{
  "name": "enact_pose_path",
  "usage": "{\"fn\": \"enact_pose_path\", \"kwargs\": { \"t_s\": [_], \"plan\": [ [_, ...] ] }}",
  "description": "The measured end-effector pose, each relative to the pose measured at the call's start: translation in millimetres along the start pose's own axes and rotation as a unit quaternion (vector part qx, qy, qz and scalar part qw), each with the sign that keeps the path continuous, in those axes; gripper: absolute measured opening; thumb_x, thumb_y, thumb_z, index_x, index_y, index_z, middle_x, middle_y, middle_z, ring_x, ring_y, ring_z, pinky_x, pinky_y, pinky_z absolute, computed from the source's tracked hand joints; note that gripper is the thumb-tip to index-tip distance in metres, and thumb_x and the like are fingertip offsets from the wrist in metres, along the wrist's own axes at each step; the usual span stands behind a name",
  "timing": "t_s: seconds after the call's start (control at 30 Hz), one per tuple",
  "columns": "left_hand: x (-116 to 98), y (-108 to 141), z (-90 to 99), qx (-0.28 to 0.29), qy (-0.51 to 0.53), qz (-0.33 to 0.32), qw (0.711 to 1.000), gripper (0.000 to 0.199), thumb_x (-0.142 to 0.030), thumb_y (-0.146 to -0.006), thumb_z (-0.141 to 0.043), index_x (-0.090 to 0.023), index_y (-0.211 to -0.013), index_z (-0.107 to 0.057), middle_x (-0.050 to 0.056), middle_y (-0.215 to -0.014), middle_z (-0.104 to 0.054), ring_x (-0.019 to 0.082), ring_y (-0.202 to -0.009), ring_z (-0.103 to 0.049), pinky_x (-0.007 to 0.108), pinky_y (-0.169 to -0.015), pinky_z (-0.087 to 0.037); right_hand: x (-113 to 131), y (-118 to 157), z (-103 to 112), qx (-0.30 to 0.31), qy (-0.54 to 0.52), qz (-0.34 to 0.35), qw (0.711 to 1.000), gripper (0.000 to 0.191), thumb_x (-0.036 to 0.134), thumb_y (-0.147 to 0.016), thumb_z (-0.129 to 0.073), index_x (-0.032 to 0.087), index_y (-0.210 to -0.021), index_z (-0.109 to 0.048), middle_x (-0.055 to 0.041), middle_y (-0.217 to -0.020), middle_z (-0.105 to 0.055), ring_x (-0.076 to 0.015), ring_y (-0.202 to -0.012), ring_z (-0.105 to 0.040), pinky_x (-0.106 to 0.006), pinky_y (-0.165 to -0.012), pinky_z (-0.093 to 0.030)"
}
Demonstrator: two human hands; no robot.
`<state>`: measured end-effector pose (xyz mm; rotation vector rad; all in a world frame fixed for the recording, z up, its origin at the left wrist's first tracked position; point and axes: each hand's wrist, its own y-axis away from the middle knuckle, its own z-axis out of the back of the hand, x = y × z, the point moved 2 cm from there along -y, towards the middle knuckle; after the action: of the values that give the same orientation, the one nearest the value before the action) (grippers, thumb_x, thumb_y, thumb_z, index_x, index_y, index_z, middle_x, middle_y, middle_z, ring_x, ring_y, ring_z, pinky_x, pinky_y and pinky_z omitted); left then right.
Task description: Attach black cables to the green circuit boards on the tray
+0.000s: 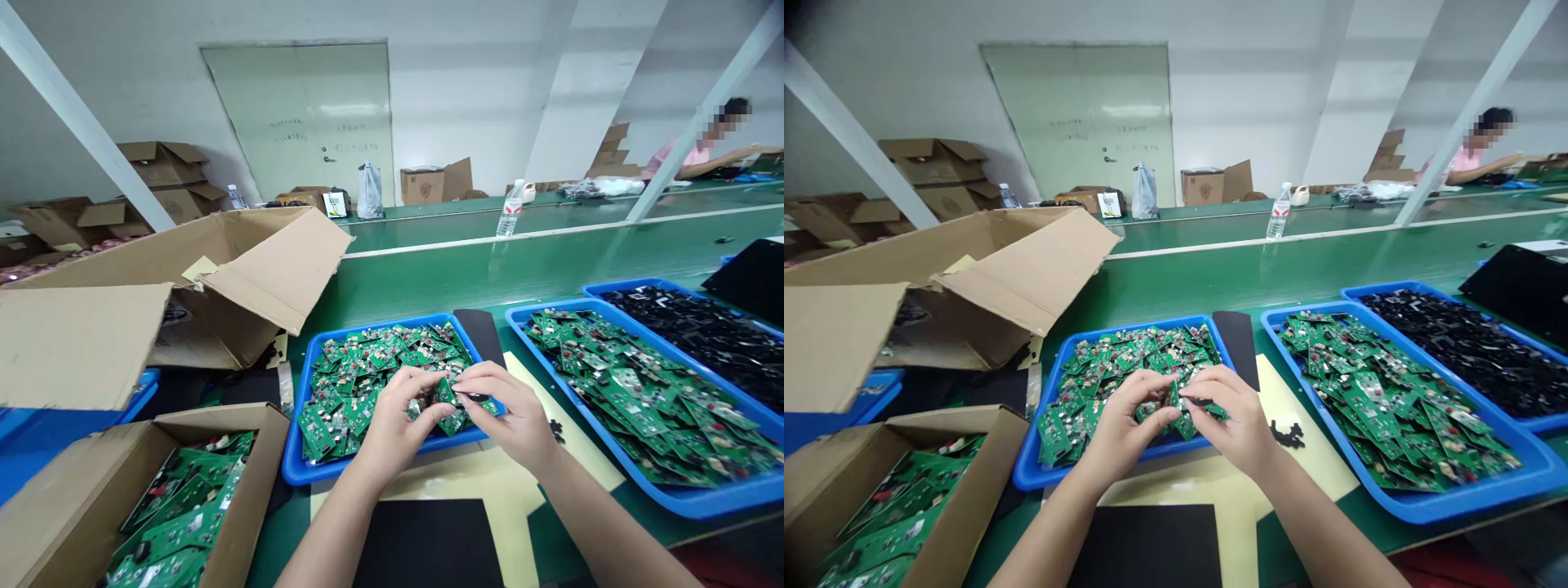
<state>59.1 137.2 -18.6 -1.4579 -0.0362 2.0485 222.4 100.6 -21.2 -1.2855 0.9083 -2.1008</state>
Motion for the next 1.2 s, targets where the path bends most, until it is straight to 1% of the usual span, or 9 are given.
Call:
{"fn": "enact_pose_path", "kwargs": {
  "t_s": [0.23, 0.4, 0.5, 0.57, 0.67, 0.7, 0.77, 0.9, 1.2],
  "plan": [
    [2, 0, -1.1, -0.018, -0.012, -0.036, 0.999, 0.028, -0.031, -0.079, -0.065, -0.02, -0.104, -0.066, 0.003, -0.082, -0.058, 0.015, -0.075, -0.056, 0.027, -0.068, -0.05, -2, 0, 1, 0.028, 0.048, 0.106, 0.993, 0.028, 0.001, -0.082, -0.053, 0.017, -0.103, -0.06, -0.0081, -0.085, -0.059, -0.0173, -0.077, -0.057, -0.033, -0.066, -0.051],
    [3, -1, 2.1, -0.072, -0.027, -0.068, 0.995, 0.025, -0.026, -0.08, -0.063, -0.019, -0.105, -0.064, 0.005, -0.089, -0.06, 0.015, -0.08, -0.059, 0.028, -0.071, -0.052, 2, 1, 3, 0.064, 0.039, 0.102, 0.992, 0.03, 0.004, -0.081, -0.054, 0.019, -0.106, -0.061, -0.0074, -0.087, -0.06, -0.0181, -0.08, -0.057, -0.036, -0.072, -0.052],
    [5, 0, 7.0, -0.134, -0.055, -0.089, 0.985, 0.025, -0.025, -0.082, -0.06, -0.02, -0.107, -0.062, 0.007, -0.096, -0.061, 0.017, -0.088, -0.06, 0.032, -0.079, -0.053, 3, 2, 9, 0.049, -0.027, 0.051, 0.997, 0.028, 0.016, -0.082, -0.056, 0.02, -0.109, -0.061, -0.01, -0.1, -0.061, -0.0239, -0.097, -0.058, -0.044, -0.086, -0.049],
    [4, 0, 9.6, -0.168, -0.092, -0.114, 0.975, 0.026, -0.025, -0.083, -0.06, -0.02, -0.108, -0.061, 0.008, -0.099, -0.061, 0.019, -0.095, -0.06, 0.035, -0.084, -0.052, 0, 1, 14, -0.013, -0.117, -0.01, 0.993, 0.028, 0.027, -0.086, -0.054, 0.021, -0.113, -0.06, -0.0101, -0.104, -0.062, -0.0251, -0.102, -0.058, -0.045, -0.088, -0.049],
    [-1, 1, 9.8, -0.18, -0.159, -0.184, 0.953, 0.028, -0.02, -0.082, -0.061, -0.02, -0.109, -0.059, 0.008, -0.102, -0.063, 0.019, -0.098, -0.061, 0.035, -0.086, -0.052, -10, 0, 18, -0.1, -0.263, -0.124, 0.952, 0.031, 0.04, -0.092, -0.046, 0.021, -0.111, -0.06, -0.008, -0.096, -0.065, -0.0211, -0.091, -0.063, -0.04, -0.082, -0.052],
    [-3, 2, 8.9, -0.176, -0.181, -0.21, 0.945, 0.029, -0.018, -0.081, -0.062, -0.02, -0.11, -0.058, 0.008, -0.103, -0.064, 0.018, -0.098, -0.061, 0.034, -0.085, -0.053, -13, -1, 17, -0.095, -0.299, -0.165, 0.935, 0.031, 0.041, -0.092, -0.045, 0.021, -0.11, -0.06, -0.0072, -0.092, -0.066, -0.0191, -0.085, -0.064, -0.037, -0.078, -0.054],
    [-7, 2, 6.3, -0.164, -0.216, -0.252, 0.929, 0.031, -0.015, -0.08, -0.063, -0.02, -0.11, -0.057, 0.008, -0.104, -0.065, 0.018, -0.097, -0.062, 0.034, -0.084, -0.054, -16, -1, 11, -0.028, -0.344, -0.235, 0.909, 0.029, 0.04, -0.091, -0.05, 0.019, -0.109, -0.058, -0.0056, -0.084, -0.066, -0.0162, -0.076, -0.065, -0.032, -0.071, -0.054],
    [-9, 1, 1.5, -0.143, -0.245, -0.284, 0.916, 0.031, -0.012, -0.08, -0.062, -0.018, -0.111, -0.057, 0.008, -0.104, -0.066, 0.02, -0.1, -0.063, 0.035, -0.085, -0.054, -10, 2, -2, 0.1, -0.393, -0.276, 0.871, 0.034, 0.03, -0.084, -0.063, 0.018, -0.114, -0.053, -0.001, -0.075, -0.064, -0.0136, -0.074, -0.065, -0.027, -0.068, -0.052],
    [-11, 1, -0.8, -0.135, -0.266, -0.284, 0.911, 0.028, -0.013, -0.081, -0.063, -0.017, -0.108, -0.059, 0.009, -0.098, -0.069, 0.018, -0.088, -0.067, 0.03, -0.077, -0.057, -5, -2, -4, 0.118, -0.417, -0.311, 0.846, 0.033, 0.014, -0.079, -0.061, 0.016, -0.111, -0.052, 0.0054, -0.063, -0.058, -0.0089, -0.058, -0.059, -0.023, -0.058, -0.048]
  ]
}}
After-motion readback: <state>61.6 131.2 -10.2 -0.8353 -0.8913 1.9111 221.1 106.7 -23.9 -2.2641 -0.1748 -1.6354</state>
